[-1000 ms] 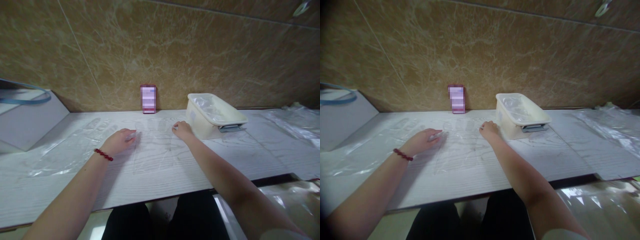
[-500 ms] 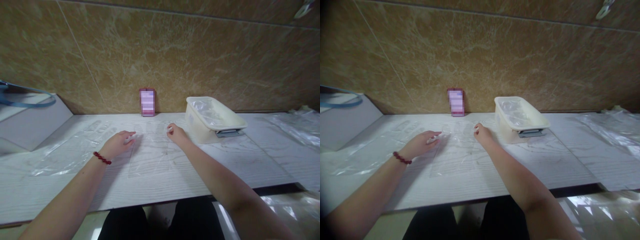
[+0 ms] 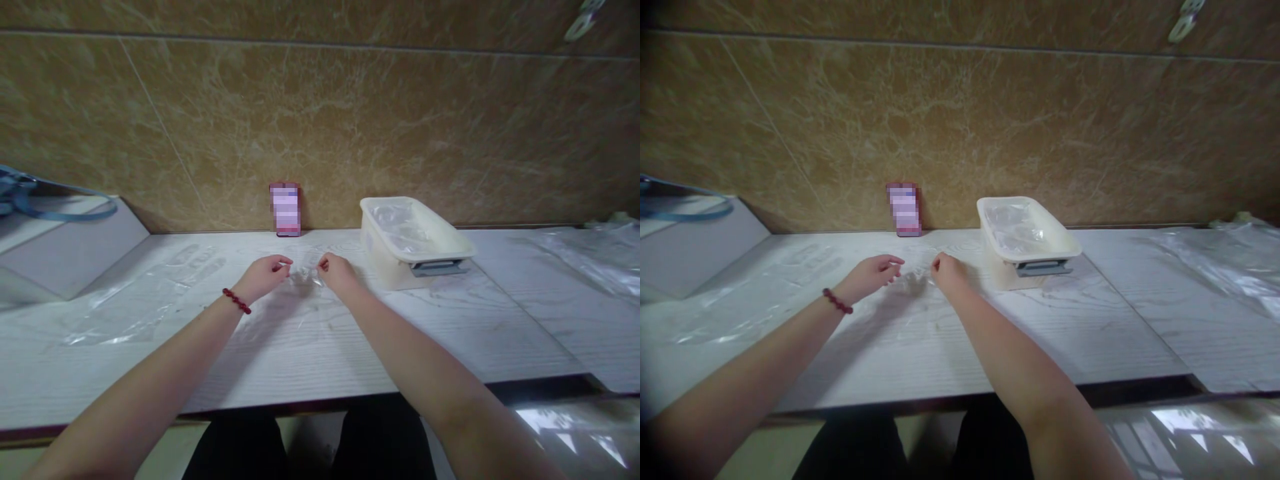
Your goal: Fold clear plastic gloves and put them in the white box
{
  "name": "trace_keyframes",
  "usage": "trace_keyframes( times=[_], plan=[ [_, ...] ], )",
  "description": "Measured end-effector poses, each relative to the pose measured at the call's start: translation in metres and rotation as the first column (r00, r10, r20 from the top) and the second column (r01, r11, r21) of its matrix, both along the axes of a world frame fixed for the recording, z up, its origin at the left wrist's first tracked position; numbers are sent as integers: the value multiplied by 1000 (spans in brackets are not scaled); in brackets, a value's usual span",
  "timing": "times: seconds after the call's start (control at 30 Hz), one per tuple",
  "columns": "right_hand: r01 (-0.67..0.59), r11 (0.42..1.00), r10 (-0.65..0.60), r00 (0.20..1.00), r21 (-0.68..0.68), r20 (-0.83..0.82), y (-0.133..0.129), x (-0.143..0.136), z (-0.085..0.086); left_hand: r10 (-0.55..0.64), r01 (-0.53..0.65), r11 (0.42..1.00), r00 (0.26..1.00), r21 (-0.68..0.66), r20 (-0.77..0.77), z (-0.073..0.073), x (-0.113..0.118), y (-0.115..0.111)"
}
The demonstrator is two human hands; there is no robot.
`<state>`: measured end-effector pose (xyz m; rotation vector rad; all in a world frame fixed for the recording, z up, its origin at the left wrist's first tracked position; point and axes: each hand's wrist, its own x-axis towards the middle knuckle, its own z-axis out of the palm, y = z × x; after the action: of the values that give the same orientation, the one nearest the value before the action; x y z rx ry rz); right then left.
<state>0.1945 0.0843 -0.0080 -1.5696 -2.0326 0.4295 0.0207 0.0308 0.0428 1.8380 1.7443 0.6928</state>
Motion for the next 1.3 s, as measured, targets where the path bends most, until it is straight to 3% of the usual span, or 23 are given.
trace_keyframes(
  times=[0.1,0.3,0.47,0.67,1.07,1.3],
  plan=[
    [4,1000,-4,999,6,47,-3,0,3,70,-31,985,970,-169,234,1,25,12],
    [-7,1000,5,990,14,144,-11,-1,12,174,-92,968,914,-232,365,-7,46,28],
    [-25,1000,21,986,19,165,-13,-2,14,132,-65,982,907,-175,401,-18,40,30],
    [-43,998,37,994,54,102,-14,-2,12,119,-94,992,935,-88,334,-28,27,35],
    [-13,1000,17,985,-24,173,-22,-3,10,162,-133,987,850,-94,501,-25,19,34],
    [-37,998,42,993,-47,106,-22,-3,13,168,-141,985,917,-99,362,-23,8,31]
  ],
)
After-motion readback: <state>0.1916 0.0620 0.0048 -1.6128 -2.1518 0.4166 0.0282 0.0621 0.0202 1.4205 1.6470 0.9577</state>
